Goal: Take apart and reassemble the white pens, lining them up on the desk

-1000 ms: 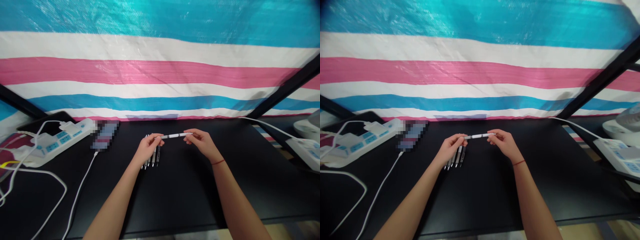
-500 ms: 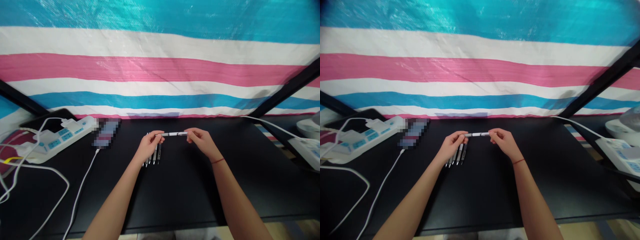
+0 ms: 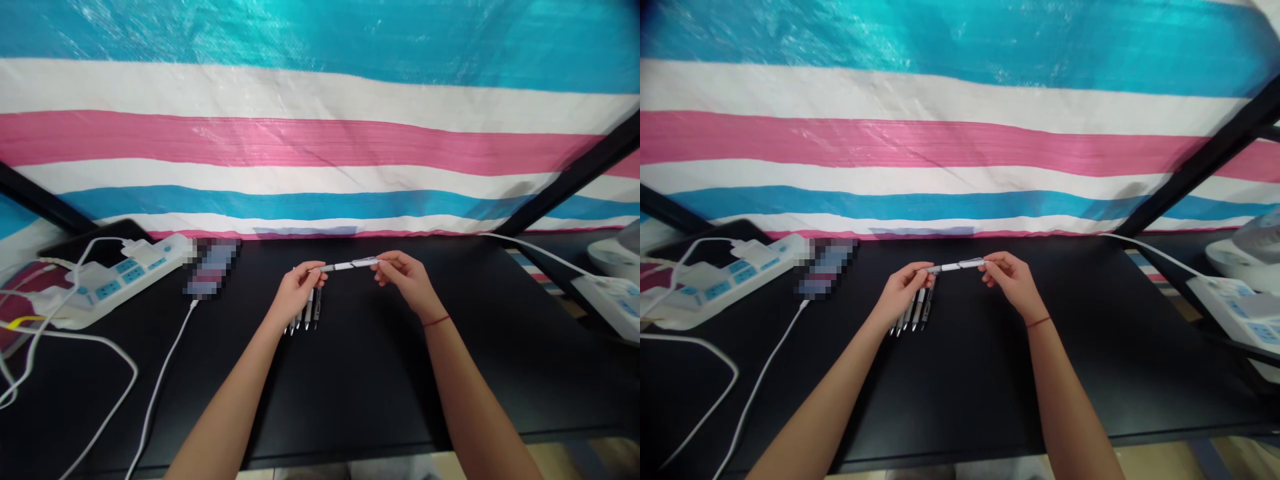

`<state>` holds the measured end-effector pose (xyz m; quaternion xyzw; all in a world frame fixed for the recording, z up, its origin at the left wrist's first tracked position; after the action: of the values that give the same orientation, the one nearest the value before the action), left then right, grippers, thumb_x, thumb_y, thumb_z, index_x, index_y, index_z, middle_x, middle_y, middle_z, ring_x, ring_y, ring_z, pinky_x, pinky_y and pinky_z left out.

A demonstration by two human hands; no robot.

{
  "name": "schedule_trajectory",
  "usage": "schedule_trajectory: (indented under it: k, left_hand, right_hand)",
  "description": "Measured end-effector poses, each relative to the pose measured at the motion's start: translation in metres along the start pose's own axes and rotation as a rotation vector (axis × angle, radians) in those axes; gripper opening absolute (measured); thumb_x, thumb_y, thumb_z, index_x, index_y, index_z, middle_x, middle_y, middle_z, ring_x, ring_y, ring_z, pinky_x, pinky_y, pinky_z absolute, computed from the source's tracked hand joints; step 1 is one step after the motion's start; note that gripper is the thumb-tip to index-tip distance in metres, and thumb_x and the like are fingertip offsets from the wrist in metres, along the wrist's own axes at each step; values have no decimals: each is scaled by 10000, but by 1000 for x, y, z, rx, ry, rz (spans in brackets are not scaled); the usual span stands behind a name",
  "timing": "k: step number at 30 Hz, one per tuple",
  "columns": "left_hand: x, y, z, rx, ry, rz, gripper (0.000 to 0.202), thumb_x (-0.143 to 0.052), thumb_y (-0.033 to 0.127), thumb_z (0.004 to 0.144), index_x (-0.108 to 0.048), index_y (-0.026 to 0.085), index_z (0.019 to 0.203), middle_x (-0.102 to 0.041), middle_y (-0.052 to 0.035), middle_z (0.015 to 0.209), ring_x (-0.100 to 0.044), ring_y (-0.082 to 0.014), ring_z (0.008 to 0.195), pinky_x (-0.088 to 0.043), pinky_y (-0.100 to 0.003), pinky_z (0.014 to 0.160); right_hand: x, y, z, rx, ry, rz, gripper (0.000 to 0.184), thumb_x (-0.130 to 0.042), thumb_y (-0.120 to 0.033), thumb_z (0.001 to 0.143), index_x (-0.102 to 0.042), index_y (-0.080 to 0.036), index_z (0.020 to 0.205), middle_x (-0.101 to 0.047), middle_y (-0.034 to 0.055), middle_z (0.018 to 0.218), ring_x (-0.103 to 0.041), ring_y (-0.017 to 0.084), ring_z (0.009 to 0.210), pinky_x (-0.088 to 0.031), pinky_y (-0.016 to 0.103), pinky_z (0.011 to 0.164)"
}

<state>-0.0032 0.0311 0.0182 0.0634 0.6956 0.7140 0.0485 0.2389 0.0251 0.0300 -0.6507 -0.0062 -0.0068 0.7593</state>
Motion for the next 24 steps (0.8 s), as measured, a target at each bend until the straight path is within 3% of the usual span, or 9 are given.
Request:
schedule_trajectory:
  k: [3, 8, 13, 18, 22, 24]
  left_hand:
    - [0, 0, 0, 1, 1, -13, 433, -628, 475, 804, -661, 137, 1073, -705, -86, 877, -643, -152, 760, -516, -305, 801]
    - [-1, 1, -1, 3, 3, -25, 422, -628, 470, 808, -661, 141, 1071, -700, -79, 870, -637, -146, 756, -514, -303, 803]
    - [-2, 1, -1, 5, 4, -34, 423, -629, 471, 806, -663, 142, 1069, -702, -80, 870, -637, -147, 754, -513, -302, 799]
    - [-2, 0, -2, 5, 5, -36, 414, -632, 463, 806, -663, 142, 1066, -700, -75, 864, -632, -139, 747, -511, -291, 787]
    - [-2, 1, -1, 7, 8, -35, 427, -632, 471, 802, -660, 138, 1067, -699, -77, 862, -633, -145, 747, -511, -303, 795]
    - [-2, 0, -1, 8, 4, -34, 436, -635, 479, 796, -661, 138, 1066, -700, -79, 862, -635, -150, 750, -513, -312, 800]
  right_hand:
    - [1, 0, 0, 12, 48, -78, 308, -621, -455, 835, -652, -166, 736, -645, 28, 624, -581, 122, 539, -486, 258, 523]
    - [0, -2, 0, 42, 30, -10, 286, -666, -422, 804, -642, -200, 982, -693, 38, 793, -616, 142, 621, -491, 259, 517]
    - [-1, -3, 0, 34, 43, -115, 299, -591, -432, 860, -624, -171, 717, -612, 11, 605, -561, 115, 535, -473, 252, 513]
    - [-2, -3, 0, 66, 8, -23, 275, -669, -380, 809, -617, -205, 1015, -681, 26, 787, -617, 143, 631, -487, 261, 523]
    - [-2, -3, -2, 90, 3, -93, 195, -623, -380, 846, -633, -185, 845, -661, 26, 727, -607, 134, 614, -490, 264, 547]
    - [-3, -2, -2, 101, 4, -93, 190, -617, -377, 851, -622, -193, 898, -660, 21, 732, -611, 135, 616, -488, 263, 541]
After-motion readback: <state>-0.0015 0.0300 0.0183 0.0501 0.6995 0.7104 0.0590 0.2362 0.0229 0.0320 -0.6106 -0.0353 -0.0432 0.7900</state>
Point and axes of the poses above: each hand's wrist, its own z-axis towards the middle knuckle, its own x-axis out of the back of the hand, y = z × x, the point moved 2 cm from there along z, towards the middle knuckle
